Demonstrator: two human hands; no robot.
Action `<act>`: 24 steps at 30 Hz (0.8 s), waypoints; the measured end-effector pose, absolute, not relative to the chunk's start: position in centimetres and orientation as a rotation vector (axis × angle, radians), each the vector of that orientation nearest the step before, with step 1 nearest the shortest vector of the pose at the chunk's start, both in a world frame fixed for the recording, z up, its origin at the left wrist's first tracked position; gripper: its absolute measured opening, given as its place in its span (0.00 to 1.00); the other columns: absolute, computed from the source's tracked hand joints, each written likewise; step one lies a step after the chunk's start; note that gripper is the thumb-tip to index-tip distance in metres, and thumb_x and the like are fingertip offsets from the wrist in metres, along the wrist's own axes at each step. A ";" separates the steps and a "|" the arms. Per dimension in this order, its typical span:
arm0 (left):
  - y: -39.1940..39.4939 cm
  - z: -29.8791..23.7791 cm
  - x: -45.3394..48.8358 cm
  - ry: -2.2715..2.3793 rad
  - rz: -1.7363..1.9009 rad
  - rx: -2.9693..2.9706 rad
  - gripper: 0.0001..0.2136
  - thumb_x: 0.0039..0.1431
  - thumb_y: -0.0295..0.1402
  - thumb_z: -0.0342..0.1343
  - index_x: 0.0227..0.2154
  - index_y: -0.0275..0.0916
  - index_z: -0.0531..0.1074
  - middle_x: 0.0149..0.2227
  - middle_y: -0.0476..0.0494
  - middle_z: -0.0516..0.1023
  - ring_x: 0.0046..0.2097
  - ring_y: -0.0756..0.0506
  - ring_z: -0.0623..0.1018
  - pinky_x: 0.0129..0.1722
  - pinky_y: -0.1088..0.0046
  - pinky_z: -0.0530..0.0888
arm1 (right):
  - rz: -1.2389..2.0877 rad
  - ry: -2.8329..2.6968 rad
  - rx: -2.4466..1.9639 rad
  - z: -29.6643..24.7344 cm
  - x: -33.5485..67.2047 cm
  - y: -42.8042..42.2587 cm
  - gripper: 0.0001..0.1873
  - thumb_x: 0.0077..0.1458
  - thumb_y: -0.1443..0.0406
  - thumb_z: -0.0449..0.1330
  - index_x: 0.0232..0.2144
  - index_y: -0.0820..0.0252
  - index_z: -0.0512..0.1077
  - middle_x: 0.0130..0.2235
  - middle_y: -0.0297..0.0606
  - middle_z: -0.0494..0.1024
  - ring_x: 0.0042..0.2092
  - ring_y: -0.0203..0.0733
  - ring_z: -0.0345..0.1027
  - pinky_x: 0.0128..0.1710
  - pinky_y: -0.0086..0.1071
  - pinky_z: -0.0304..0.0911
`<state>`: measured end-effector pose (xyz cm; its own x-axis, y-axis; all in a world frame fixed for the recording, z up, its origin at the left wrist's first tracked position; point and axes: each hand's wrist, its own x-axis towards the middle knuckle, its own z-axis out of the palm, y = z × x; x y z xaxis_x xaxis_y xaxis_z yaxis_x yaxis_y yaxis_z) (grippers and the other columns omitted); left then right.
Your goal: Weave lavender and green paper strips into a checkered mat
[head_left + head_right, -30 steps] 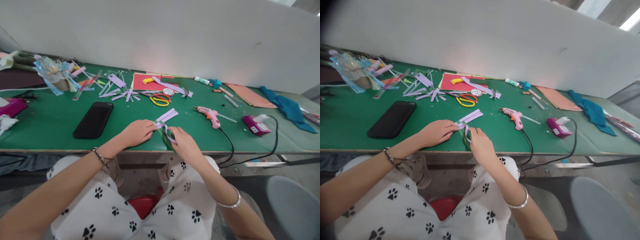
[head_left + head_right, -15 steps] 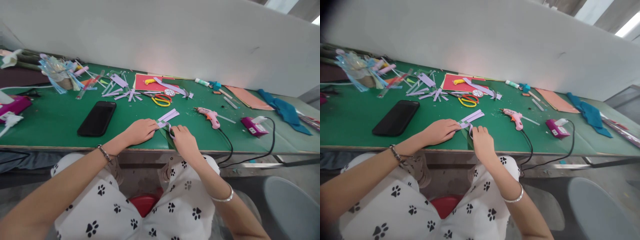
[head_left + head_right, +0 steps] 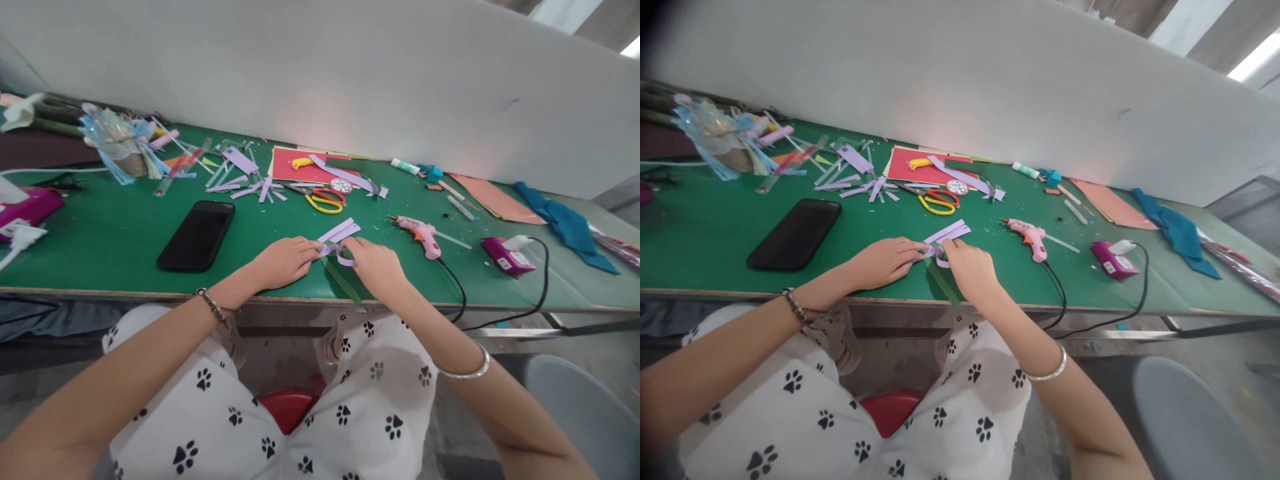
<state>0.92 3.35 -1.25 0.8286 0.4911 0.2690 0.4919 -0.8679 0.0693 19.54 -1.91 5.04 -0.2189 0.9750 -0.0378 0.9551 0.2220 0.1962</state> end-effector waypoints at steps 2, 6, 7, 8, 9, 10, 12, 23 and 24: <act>3.4 -1.2 0.9 -0.810 -0.449 -3.006 0.16 0.61 0.29 0.40 0.45 0.35 0.70 0.52 0.42 0.72 0.50 0.44 0.71 0.48 0.66 0.69 | 0.160 2.410 1.791 5.4 19.9 -1.3 0.21 0.55 0.75 0.47 0.49 0.55 0.64 0.46 0.40 0.74 0.39 0.42 0.71 0.28 0.30 0.56; 3.4 -1.2 0.9 -0.817 -0.466 -3.009 0.16 0.62 0.29 0.40 0.45 0.34 0.70 0.50 0.40 0.73 0.50 0.44 0.71 0.49 0.64 0.69 | 0.088 2.498 1.659 6.1 20.8 -0.1 0.22 0.53 0.74 0.50 0.48 0.52 0.67 0.46 0.38 0.75 0.42 0.44 0.71 0.33 0.31 0.58; 3.4 -1.2 1.0 -0.818 -0.467 -3.009 0.16 0.61 0.29 0.40 0.45 0.34 0.70 0.50 0.40 0.73 0.51 0.44 0.71 0.49 0.64 0.69 | 0.073 2.514 1.624 6.2 21.1 0.2 0.21 0.52 0.74 0.51 0.46 0.53 0.68 0.46 0.38 0.75 0.43 0.44 0.70 0.33 0.32 0.58; 3.4 -1.2 1.0 -0.818 -0.467 -3.008 0.16 0.61 0.29 0.41 0.45 0.34 0.70 0.50 0.40 0.73 0.51 0.43 0.71 0.49 0.64 0.69 | 0.057 2.535 1.585 6.3 21.3 0.4 0.20 0.51 0.74 0.52 0.45 0.53 0.69 0.45 0.38 0.76 0.43 0.45 0.70 0.34 0.32 0.58; 3.4 -1.2 1.0 -0.819 -0.467 -3.007 0.15 0.61 0.29 0.41 0.45 0.34 0.70 0.50 0.40 0.73 0.51 0.43 0.71 0.48 0.64 0.69 | 0.039 2.559 1.546 6.3 21.5 0.5 0.19 0.50 0.74 0.53 0.43 0.54 0.70 0.44 0.38 0.76 0.44 0.44 0.70 0.35 0.32 0.59; 3.3 -1.2 1.0 -0.819 -0.466 -3.007 0.15 0.61 0.29 0.41 0.45 0.34 0.70 0.50 0.39 0.73 0.51 0.43 0.71 0.48 0.64 0.69 | 0.020 2.586 1.512 6.2 21.7 0.6 0.18 0.50 0.73 0.54 0.42 0.54 0.71 0.44 0.38 0.77 0.43 0.44 0.70 0.35 0.32 0.59; 3.3 -1.2 1.0 -0.818 -0.465 -3.005 0.15 0.61 0.29 0.42 0.45 0.34 0.70 0.49 0.39 0.73 0.50 0.43 0.71 0.48 0.65 0.69 | -0.031 2.636 1.486 6.0 22.0 0.6 0.16 0.49 0.73 0.54 0.41 0.56 0.72 0.43 0.38 0.77 0.42 0.43 0.70 0.36 0.32 0.59; 3.3 -1.2 1.0 -0.828 -0.467 -3.014 0.14 0.60 0.28 0.43 0.44 0.34 0.70 0.50 0.40 0.73 0.50 0.44 0.71 0.49 0.66 0.67 | -0.489 2.865 1.529 6.6 22.5 2.3 0.11 0.48 0.69 0.54 0.32 0.62 0.75 0.35 0.37 0.78 0.34 0.36 0.66 0.35 0.28 0.57; 3.3 -1.3 1.0 -0.826 -0.475 -3.017 0.14 0.60 0.28 0.43 0.44 0.33 0.70 0.50 0.40 0.73 0.50 0.44 0.71 0.49 0.66 0.67 | -0.491 2.850 1.541 6.9 22.4 2.5 0.11 0.46 0.70 0.55 0.32 0.62 0.75 0.34 0.36 0.78 0.34 0.35 0.66 0.35 0.28 0.57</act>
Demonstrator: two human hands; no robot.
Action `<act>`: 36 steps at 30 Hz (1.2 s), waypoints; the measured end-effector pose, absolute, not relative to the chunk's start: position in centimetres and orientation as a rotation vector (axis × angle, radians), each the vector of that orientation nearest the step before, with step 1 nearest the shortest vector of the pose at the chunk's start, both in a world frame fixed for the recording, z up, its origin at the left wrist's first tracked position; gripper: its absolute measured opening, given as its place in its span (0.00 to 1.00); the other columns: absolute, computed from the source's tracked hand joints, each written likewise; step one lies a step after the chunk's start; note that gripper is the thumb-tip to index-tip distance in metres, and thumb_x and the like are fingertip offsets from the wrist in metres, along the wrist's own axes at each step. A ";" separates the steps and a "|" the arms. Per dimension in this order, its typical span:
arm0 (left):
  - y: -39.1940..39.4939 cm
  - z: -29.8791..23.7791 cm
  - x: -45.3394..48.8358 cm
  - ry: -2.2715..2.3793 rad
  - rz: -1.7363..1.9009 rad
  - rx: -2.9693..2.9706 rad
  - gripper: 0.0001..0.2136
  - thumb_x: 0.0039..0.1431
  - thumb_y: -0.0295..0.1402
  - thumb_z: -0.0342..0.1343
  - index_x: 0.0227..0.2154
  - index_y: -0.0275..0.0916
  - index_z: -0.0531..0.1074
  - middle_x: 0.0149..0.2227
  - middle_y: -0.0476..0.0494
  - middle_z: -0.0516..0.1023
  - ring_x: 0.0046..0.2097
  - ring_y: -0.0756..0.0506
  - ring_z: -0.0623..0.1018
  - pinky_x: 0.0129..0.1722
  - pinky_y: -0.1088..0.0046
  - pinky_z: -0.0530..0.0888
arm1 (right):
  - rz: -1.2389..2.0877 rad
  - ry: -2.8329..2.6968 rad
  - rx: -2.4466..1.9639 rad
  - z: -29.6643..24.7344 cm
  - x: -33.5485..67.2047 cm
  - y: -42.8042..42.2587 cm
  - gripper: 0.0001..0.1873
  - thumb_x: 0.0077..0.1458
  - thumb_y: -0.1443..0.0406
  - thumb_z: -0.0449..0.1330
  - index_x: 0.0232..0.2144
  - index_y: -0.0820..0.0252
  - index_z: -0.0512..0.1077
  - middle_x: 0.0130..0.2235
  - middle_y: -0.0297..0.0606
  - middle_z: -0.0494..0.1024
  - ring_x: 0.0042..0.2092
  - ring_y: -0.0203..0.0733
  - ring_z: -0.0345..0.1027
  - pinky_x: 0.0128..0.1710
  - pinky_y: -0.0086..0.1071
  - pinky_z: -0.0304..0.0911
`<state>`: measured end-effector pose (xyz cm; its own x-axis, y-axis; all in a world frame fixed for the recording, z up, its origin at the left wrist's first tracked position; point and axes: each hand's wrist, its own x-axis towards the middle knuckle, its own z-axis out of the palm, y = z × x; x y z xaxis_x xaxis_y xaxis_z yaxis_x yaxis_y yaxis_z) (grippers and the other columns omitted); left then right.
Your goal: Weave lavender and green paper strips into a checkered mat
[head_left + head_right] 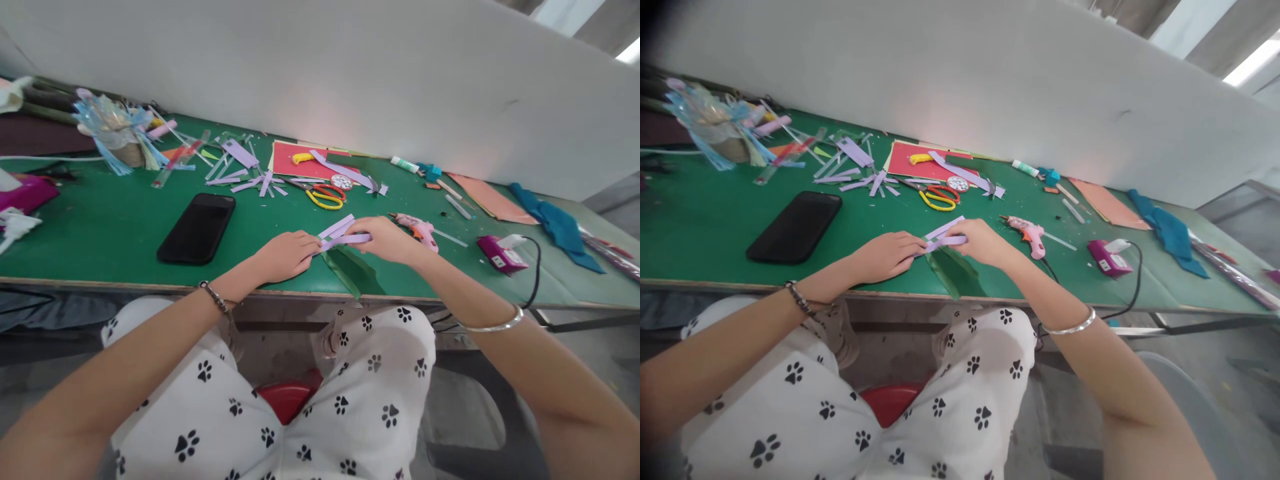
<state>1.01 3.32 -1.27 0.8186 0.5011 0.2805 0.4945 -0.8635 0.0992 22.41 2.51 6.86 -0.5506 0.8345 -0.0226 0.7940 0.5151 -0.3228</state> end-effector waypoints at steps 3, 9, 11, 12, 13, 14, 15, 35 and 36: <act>3.4 -1.3 1.0 0.803 0.487 2.964 0.14 0.60 0.27 0.42 0.43 0.34 0.70 0.50 0.40 0.73 0.49 0.44 0.71 0.49 0.65 0.68 | 0.460 -2.583 -1.496 7.4 21.9 3.0 0.11 0.45 0.69 0.56 0.32 0.61 0.75 0.29 0.33 0.77 0.30 0.34 0.66 0.32 0.27 0.57; 3.4 -1.4 1.0 0.806 0.480 2.949 0.13 0.59 0.27 0.42 0.41 0.34 0.71 0.50 0.40 0.73 0.49 0.43 0.71 0.47 0.64 0.68 | 0.464 -2.505 -1.418 7.4 21.4 3.4 0.14 0.42 0.69 0.58 0.36 0.62 0.73 0.35 0.35 0.77 0.31 0.34 0.67 0.34 0.29 0.59; 3.5 -1.4 1.0 0.797 0.484 2.950 0.13 0.60 0.27 0.42 0.41 0.35 0.71 0.51 0.40 0.72 0.48 0.44 0.71 0.48 0.65 0.68 | 0.445 -2.486 -1.375 7.1 21.6 3.7 0.16 0.40 0.69 0.59 0.36 0.62 0.72 0.37 0.35 0.77 0.35 0.36 0.68 0.37 0.30 0.60; 3.5 -1.4 1.0 0.790 0.489 2.951 0.13 0.60 0.27 0.42 0.41 0.35 0.71 0.51 0.40 0.72 0.48 0.44 0.71 0.48 0.65 0.68 | 0.441 -2.470 -1.363 7.0 21.7 3.8 0.15 0.40 0.70 0.59 0.36 0.61 0.72 0.37 0.35 0.77 0.36 0.37 0.68 0.38 0.30 0.60; 3.5 -1.5 1.0 0.783 0.496 2.950 0.13 0.60 0.27 0.42 0.41 0.35 0.71 0.51 0.41 0.72 0.48 0.44 0.71 0.48 0.65 0.68 | 0.449 -2.447 -1.353 6.9 21.9 4.0 0.15 0.39 0.70 0.59 0.35 0.61 0.72 0.36 0.35 0.77 0.36 0.37 0.68 0.37 0.31 0.61; 3.6 -1.5 1.0 0.781 0.502 2.949 0.13 0.59 0.27 0.42 0.41 0.36 0.71 0.51 0.41 0.72 0.48 0.44 0.71 0.48 0.65 0.68 | 0.479 -2.413 -1.344 6.7 22.0 4.1 0.14 0.38 0.70 0.59 0.34 0.61 0.72 0.35 0.35 0.76 0.35 0.37 0.68 0.37 0.31 0.61; 3.6 -1.5 1.0 0.784 0.507 2.947 0.13 0.59 0.27 0.43 0.41 0.36 0.71 0.50 0.42 0.73 0.48 0.44 0.71 0.48 0.65 0.68 | 0.538 -2.370 -1.342 6.6 22.2 4.3 0.14 0.38 0.70 0.60 0.33 0.61 0.71 0.34 0.34 0.76 0.34 0.36 0.68 0.36 0.31 0.62; 3.3 -1.0 1.0 0.833 0.461 2.937 0.14 0.59 0.27 0.43 0.44 0.35 0.70 0.49 0.40 0.73 0.49 0.43 0.70 0.48 0.65 0.68 | 1.124 -2.293 -1.261 4.4 23.8 3.0 0.11 0.45 0.63 0.56 0.33 0.62 0.71 0.39 0.39 0.77 0.37 0.35 0.68 0.39 0.33 0.63; 3.3 -1.0 1.0 0.834 0.460 2.931 0.14 0.59 0.27 0.43 0.44 0.34 0.70 0.49 0.40 0.73 0.49 0.43 0.70 0.48 0.65 0.68 | 1.114 -2.301 -1.258 4.2 24.1 2.8 0.11 0.45 0.63 0.56 0.33 0.62 0.71 0.39 0.40 0.77 0.38 0.35 0.68 0.40 0.33 0.63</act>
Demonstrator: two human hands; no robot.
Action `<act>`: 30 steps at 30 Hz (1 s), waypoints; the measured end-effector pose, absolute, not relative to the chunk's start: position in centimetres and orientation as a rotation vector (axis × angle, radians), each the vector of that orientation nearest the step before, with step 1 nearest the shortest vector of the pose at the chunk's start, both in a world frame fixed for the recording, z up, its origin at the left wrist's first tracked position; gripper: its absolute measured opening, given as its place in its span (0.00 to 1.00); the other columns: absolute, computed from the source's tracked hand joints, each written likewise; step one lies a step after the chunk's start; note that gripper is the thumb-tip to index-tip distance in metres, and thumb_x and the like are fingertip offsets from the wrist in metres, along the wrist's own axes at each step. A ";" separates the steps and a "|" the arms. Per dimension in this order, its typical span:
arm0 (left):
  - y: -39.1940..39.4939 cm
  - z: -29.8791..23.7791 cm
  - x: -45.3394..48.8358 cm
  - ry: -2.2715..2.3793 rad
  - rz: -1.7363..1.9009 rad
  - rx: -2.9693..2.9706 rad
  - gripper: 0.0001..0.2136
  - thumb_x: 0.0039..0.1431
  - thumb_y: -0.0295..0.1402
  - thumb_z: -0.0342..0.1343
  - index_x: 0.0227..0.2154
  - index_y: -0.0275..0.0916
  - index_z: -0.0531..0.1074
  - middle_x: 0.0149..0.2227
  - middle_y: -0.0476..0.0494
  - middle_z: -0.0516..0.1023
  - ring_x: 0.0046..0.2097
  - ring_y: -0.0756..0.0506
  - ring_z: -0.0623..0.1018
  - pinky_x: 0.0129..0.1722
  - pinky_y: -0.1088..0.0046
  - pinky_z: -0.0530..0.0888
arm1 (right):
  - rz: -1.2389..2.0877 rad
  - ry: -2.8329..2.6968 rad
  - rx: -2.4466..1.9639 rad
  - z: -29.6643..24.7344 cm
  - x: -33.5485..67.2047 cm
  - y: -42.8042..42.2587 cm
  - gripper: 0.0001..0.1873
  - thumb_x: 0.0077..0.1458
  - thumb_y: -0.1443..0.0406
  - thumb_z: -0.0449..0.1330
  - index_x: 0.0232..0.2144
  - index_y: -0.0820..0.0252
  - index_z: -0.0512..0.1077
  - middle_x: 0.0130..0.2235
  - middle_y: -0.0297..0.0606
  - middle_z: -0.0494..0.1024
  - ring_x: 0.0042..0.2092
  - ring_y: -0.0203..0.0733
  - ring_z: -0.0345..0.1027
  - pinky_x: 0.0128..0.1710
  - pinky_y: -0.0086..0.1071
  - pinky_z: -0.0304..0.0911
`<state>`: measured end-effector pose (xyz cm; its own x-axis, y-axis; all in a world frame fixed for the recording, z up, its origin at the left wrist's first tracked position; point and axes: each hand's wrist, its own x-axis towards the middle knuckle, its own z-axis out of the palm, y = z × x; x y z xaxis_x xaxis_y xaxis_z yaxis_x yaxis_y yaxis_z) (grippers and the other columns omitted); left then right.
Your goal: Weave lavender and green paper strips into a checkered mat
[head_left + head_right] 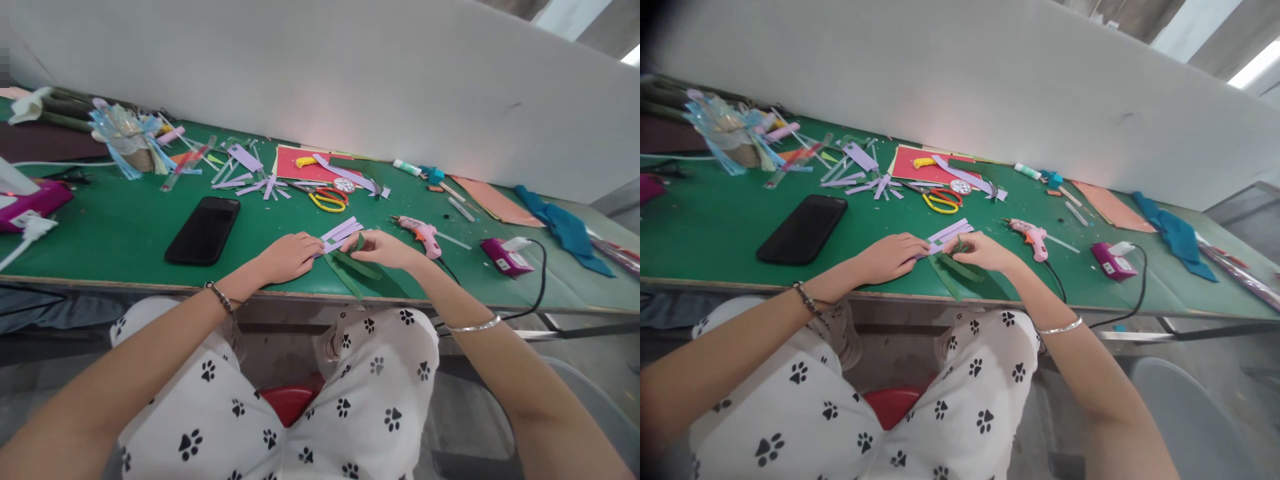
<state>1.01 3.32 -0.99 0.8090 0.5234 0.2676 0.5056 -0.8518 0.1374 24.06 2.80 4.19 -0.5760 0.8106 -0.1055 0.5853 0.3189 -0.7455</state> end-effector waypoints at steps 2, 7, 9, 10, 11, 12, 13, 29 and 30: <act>3.4 -1.0 1.0 0.833 0.461 2.923 0.14 0.59 0.27 0.43 0.44 0.34 0.70 0.49 0.40 0.73 0.49 0.43 0.70 0.48 0.65 0.68 | 1.077 -2.328 -1.271 3.7 24.5 2.4 0.11 0.45 0.64 0.56 0.33 0.62 0.71 0.39 0.40 0.76 0.38 0.36 0.68 0.40 0.34 0.63; 3.4 -1.1 1.0 0.824 0.476 2.924 0.14 0.60 0.28 0.42 0.43 0.35 0.70 0.49 0.40 0.73 0.49 0.43 0.71 0.48 0.65 0.68 | 0.792 -2.511 -1.187 2.9 24.5 1.7 0.18 0.46 0.73 0.51 0.40 0.60 0.70 0.42 0.41 0.73 0.43 0.37 0.66 0.41 0.35 0.64; 3.4 -1.2 1.0 0.825 0.482 2.924 0.14 0.60 0.28 0.42 0.44 0.34 0.70 0.49 0.40 0.73 0.49 0.43 0.70 0.48 0.65 0.68 | 0.664 -2.572 -1.092 2.8 24.3 1.3 0.24 0.43 0.77 0.47 0.42 0.59 0.69 0.43 0.41 0.73 0.45 0.37 0.65 0.44 0.37 0.62; 3.4 -1.2 1.0 0.828 0.483 2.923 0.14 0.60 0.28 0.42 0.44 0.34 0.70 0.49 0.40 0.73 0.49 0.43 0.70 0.48 0.65 0.68 | 0.626 -2.592 -1.040 2.7 24.2 1.1 0.26 0.43 0.78 0.46 0.43 0.59 0.69 0.43 0.41 0.73 0.46 0.38 0.64 0.46 0.37 0.61; 3.4 -1.2 1.0 0.830 0.482 2.922 0.14 0.60 0.28 0.42 0.44 0.34 0.70 0.49 0.39 0.73 0.50 0.43 0.70 0.48 0.64 0.68 | 0.601 -2.603 -0.991 2.6 24.1 0.9 0.26 0.43 0.79 0.45 0.44 0.60 0.68 0.44 0.41 0.73 0.46 0.38 0.64 0.47 0.38 0.60; 3.4 -1.2 1.0 0.831 0.480 2.921 0.14 0.61 0.28 0.42 0.44 0.34 0.70 0.49 0.39 0.73 0.49 0.43 0.70 0.48 0.64 0.68 | 0.582 -2.604 -0.949 2.5 24.0 0.8 0.25 0.44 0.78 0.46 0.44 0.60 0.68 0.44 0.41 0.73 0.47 0.38 0.64 0.47 0.38 0.60; 3.4 -1.2 1.0 0.832 0.478 2.921 0.14 0.61 0.28 0.41 0.44 0.34 0.69 0.49 0.39 0.73 0.49 0.43 0.70 0.48 0.64 0.68 | 0.557 -2.595 -0.918 2.4 23.9 0.7 0.24 0.45 0.78 0.46 0.44 0.60 0.67 0.44 0.41 0.73 0.47 0.38 0.64 0.47 0.38 0.60; 3.5 -1.0 0.9 0.828 0.448 2.864 0.14 0.60 0.31 0.42 0.44 0.35 0.68 0.50 0.39 0.72 0.49 0.43 0.70 0.49 0.65 0.66 | 0.400 -2.320 -0.867 -0.1 23.8 2.7 0.07 0.54 0.65 0.55 0.28 0.59 0.73 0.28 0.37 0.75 0.29 0.35 0.66 0.30 0.29 0.62; 3.6 -0.8 0.9 0.827 0.433 2.844 0.14 0.61 0.33 0.42 0.44 0.35 0.68 0.50 0.40 0.72 0.49 0.43 0.70 0.48 0.66 0.65 | 0.406 -2.324 -0.880 -0.1 23.8 2.7 0.07 0.54 0.65 0.56 0.27 0.59 0.73 0.27 0.37 0.75 0.29 0.34 0.66 0.30 0.29 0.62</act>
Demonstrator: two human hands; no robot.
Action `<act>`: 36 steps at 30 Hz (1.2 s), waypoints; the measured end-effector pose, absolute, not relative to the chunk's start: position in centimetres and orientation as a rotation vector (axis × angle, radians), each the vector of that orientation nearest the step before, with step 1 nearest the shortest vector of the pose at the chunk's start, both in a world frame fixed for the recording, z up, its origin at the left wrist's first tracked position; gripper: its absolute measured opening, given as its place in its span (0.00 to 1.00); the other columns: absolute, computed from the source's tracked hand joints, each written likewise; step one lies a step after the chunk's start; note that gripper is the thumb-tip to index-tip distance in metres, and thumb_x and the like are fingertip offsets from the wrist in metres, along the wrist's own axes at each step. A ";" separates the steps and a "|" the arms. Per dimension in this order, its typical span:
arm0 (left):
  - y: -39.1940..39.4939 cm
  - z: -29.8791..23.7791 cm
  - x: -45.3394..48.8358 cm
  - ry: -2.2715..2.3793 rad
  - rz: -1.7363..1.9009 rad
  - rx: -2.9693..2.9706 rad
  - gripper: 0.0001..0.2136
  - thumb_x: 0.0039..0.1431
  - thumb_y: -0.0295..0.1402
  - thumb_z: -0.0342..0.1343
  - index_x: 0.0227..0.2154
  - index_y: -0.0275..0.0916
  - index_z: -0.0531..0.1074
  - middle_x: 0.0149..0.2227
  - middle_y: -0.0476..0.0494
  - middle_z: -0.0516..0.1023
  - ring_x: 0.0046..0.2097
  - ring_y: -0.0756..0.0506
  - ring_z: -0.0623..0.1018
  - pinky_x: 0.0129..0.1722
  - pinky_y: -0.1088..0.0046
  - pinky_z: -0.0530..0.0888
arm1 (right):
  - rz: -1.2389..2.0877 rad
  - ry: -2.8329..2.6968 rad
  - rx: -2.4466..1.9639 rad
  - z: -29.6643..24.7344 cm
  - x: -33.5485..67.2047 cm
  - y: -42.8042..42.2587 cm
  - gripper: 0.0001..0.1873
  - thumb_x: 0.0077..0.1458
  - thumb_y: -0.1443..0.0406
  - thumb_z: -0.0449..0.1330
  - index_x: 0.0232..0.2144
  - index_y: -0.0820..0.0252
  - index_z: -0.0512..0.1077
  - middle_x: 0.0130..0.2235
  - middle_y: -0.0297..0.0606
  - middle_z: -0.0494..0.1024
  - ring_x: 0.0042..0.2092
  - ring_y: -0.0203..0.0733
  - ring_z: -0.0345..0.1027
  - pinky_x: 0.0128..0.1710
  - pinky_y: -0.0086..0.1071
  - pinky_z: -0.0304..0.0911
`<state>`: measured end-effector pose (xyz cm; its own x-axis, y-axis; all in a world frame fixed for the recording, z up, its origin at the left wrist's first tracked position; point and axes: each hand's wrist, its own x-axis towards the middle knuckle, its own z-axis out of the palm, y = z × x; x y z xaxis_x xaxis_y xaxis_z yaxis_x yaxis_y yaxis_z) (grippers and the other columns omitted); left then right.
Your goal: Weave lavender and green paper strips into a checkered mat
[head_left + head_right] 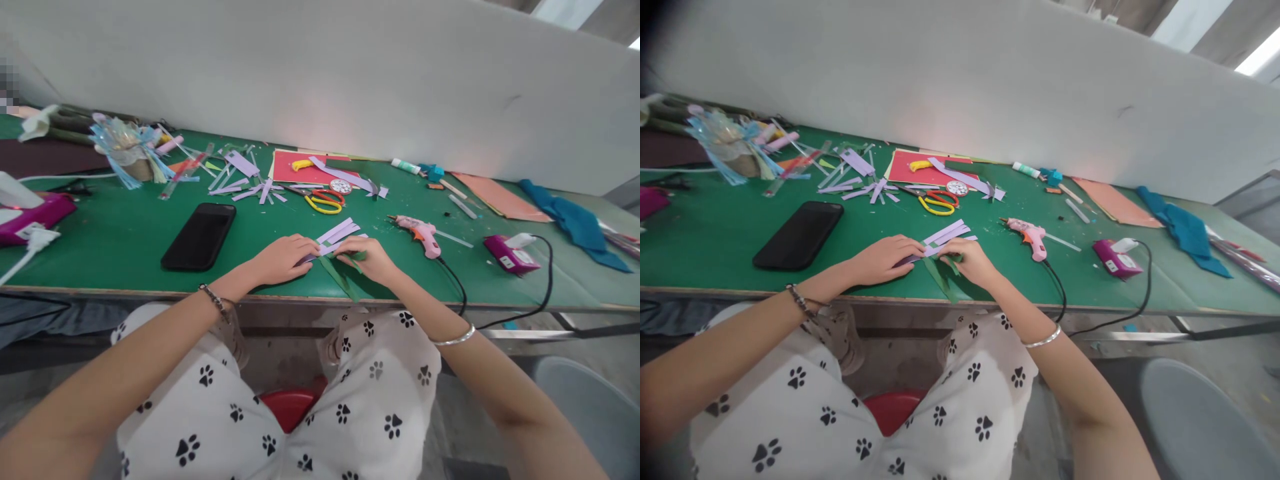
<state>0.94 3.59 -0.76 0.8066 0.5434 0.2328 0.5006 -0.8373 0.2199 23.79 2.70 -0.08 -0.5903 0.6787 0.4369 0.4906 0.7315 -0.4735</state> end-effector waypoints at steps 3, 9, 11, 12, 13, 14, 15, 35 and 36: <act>4.1 0.1 1.1 0.836 0.352 2.801 0.15 0.63 0.36 0.40 0.43 0.37 0.69 0.47 0.41 0.73 0.47 0.44 0.71 0.45 0.69 0.65 | 0.423 -2.357 -0.891 0.0 23.8 2.7 0.08 0.53 0.65 0.56 0.26 0.59 0.74 0.27 0.37 0.75 0.28 0.34 0.66 0.29 0.28 0.61; 5.5 1.4 2.9 0.833 0.221 2.813 0.15 0.62 0.35 0.40 0.36 0.37 0.72 0.38 0.43 0.74 0.39 0.46 0.72 0.36 0.74 0.64 | 0.392 -2.376 -0.868 0.0 23.9 2.4 0.07 0.53 0.67 0.56 0.26 0.60 0.74 0.28 0.39 0.76 0.30 0.36 0.68 0.31 0.28 0.63; 5.8 1.4 3.8 0.895 0.266 2.747 0.13 0.61 0.34 0.43 0.39 0.37 0.71 0.37 0.43 0.72 0.36 0.47 0.72 0.32 0.75 0.63 | 0.378 -2.373 -0.860 -0.1 23.9 2.3 0.07 0.53 0.67 0.56 0.27 0.60 0.74 0.29 0.40 0.77 0.32 0.37 0.69 0.32 0.29 0.64; 5.9 1.3 4.2 0.910 0.277 2.734 0.13 0.60 0.35 0.43 0.39 0.36 0.71 0.36 0.43 0.72 0.34 0.47 0.72 0.30 0.75 0.63 | 0.369 -2.371 -0.862 -0.2 23.9 2.3 0.07 0.53 0.67 0.56 0.27 0.60 0.74 0.29 0.40 0.77 0.32 0.37 0.70 0.32 0.29 0.64; 6.0 1.1 4.5 0.914 0.283 2.721 0.13 0.60 0.36 0.44 0.40 0.36 0.70 0.35 0.43 0.71 0.33 0.47 0.72 0.28 0.75 0.62 | 0.361 -2.367 -0.867 -0.3 23.9 2.2 0.07 0.53 0.67 0.56 0.27 0.60 0.74 0.29 0.40 0.77 0.32 0.37 0.70 0.33 0.29 0.64; 6.1 1.0 4.8 0.912 0.289 2.711 0.13 0.60 0.35 0.45 0.40 0.36 0.70 0.34 0.44 0.71 0.33 0.47 0.71 0.28 0.75 0.62 | 0.355 -2.363 -0.874 -0.3 23.9 2.2 0.07 0.53 0.67 0.56 0.27 0.60 0.74 0.29 0.40 0.77 0.32 0.37 0.70 0.33 0.29 0.64; 6.2 0.8 5.1 0.905 0.296 2.703 0.12 0.60 0.35 0.45 0.40 0.36 0.70 0.34 0.44 0.71 0.33 0.47 0.71 0.28 0.75 0.62 | 0.351 -2.358 -0.881 -0.4 23.9 2.1 0.07 0.53 0.67 0.56 0.27 0.60 0.74 0.29 0.40 0.77 0.32 0.37 0.70 0.33 0.29 0.64; 7.0 -1.3 5.0 0.850 0.575 2.401 0.06 0.49 0.25 0.46 0.24 0.38 0.67 0.30 0.49 0.68 0.32 0.50 0.70 0.32 0.77 0.65 | 0.519 -2.299 -1.023 0.4 24.0 1.9 0.08 0.52 0.64 0.56 0.28 0.59 0.75 0.30 0.40 0.78 0.31 0.37 0.70 0.31 0.29 0.63; 7.0 -1.2 5.0 0.847 0.587 2.386 0.06 0.49 0.25 0.45 0.24 0.38 0.67 0.30 0.49 0.68 0.32 0.50 0.70 0.32 0.77 0.65 | 0.551 -2.277 -1.051 0.6 24.0 2.0 0.08 0.52 0.63 0.57 0.28 0.59 0.75 0.31 0.40 0.78 0.31 0.37 0.70 0.31 0.29 0.63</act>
<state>4.98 7.00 -1.21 0.7082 0.6720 0.2164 0.4390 -0.6592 0.6105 24.02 1.99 0.59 -0.5311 0.7845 0.3202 0.5514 0.6069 -0.5724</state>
